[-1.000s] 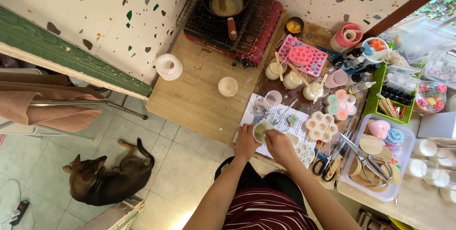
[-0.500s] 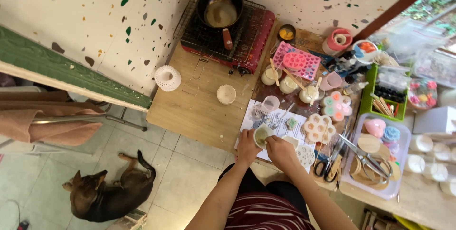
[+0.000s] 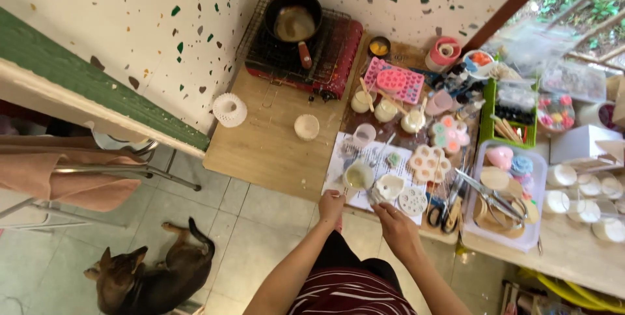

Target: Creating decorative candles by pouring wax, placing wicks, and adding decorative elements.

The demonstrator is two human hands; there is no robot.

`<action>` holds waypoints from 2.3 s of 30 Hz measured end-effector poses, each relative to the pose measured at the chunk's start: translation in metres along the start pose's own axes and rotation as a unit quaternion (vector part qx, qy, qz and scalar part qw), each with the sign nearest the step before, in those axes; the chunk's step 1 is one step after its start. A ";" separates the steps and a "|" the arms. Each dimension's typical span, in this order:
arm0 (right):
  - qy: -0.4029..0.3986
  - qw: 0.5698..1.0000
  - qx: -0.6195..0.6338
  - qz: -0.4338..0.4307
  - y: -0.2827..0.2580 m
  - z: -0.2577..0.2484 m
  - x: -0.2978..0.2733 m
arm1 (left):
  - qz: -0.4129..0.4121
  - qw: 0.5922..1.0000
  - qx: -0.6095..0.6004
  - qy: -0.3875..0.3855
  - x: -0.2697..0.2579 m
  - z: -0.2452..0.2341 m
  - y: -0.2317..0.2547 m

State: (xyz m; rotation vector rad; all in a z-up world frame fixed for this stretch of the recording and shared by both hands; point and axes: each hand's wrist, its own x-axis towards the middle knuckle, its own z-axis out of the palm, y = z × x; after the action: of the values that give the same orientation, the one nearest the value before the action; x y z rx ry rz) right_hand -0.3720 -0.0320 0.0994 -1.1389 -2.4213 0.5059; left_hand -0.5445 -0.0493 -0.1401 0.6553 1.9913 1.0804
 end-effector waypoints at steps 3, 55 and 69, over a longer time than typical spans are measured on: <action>0.023 1.000 0.005 0.017 -0.008 0.000 -0.011 | -0.207 0.947 -0.171 -0.178 -0.045 -0.031 0.049; 0.383 0.788 -0.014 0.481 -0.047 0.078 -0.054 | 0.444 0.791 0.206 -0.368 0.070 -0.030 0.114; 0.362 0.827 -0.144 0.406 0.010 0.061 -0.050 | 0.450 0.744 0.149 -0.471 0.063 0.059 0.170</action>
State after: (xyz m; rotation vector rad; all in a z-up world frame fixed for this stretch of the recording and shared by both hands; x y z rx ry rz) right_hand -0.3679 -0.0746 0.0322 -2.0348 -1.3038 -0.0994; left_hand -0.5196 0.1108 -0.0389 1.9990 0.8710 0.6253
